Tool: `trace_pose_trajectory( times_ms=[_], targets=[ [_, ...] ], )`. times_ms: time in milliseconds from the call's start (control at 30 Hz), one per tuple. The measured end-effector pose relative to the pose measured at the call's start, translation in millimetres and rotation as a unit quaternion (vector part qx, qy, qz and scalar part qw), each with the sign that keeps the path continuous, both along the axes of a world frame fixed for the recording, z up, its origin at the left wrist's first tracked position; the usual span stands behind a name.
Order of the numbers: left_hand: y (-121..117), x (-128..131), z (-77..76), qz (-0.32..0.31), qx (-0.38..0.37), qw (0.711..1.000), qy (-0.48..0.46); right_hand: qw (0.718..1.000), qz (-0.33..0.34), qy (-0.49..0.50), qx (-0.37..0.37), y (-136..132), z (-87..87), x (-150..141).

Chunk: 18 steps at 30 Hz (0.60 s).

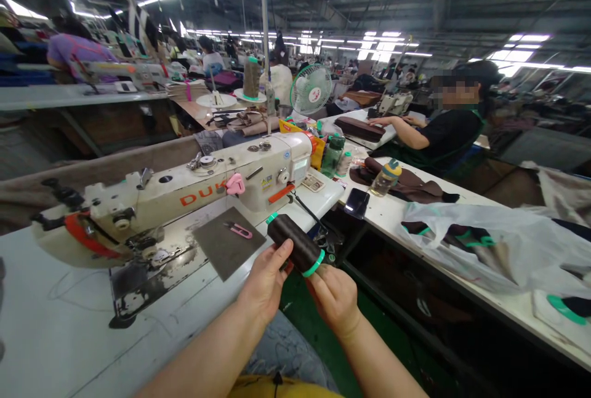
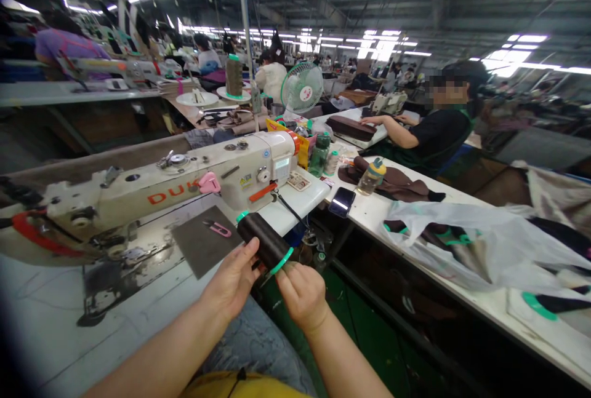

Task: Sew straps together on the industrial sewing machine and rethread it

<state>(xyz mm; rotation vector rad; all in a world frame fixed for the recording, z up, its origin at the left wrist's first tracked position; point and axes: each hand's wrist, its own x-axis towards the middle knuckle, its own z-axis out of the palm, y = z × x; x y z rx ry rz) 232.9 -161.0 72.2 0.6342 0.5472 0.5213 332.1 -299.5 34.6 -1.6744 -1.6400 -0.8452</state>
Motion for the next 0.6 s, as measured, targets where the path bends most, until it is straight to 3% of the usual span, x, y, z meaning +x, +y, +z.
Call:
trace_pose_trajectory(
  times_ms=[67, 167, 233, 367, 467, 600],
  targets=[
    [5, -1, -1.2, 0.01, 0.008, 1.0, -0.012, 0.999, -0.001, 0.042, -0.004, -1, 4.7, -1],
    [15, -5, -3.5, 0.009, 0.039, 0.998, -0.04, 0.983, -0.002, 0.184, 0.009, -3, 15.6, -2],
    [20, -7, -3.7, 0.004, 0.062, 0.996, -0.058, 0.949, 0.005, 0.314, 0.012, -3, 23.4, -1],
    [23, -7, -2.2, 0.008, 0.086, 0.994, -0.066, 0.852, 0.086, 0.515, -0.041, 1, 33.2, 1],
    [21, -6, -2.6, -0.002, 0.093, 0.993, -0.069, 0.815, 0.105, 0.566, -0.058, 4, 34.4, 0],
    [21, -8, -6.2, -0.008, 0.088, 0.992, -0.086, 0.817, 0.075, 0.572, -0.005, 4, 38.2, 5]
  ],
)
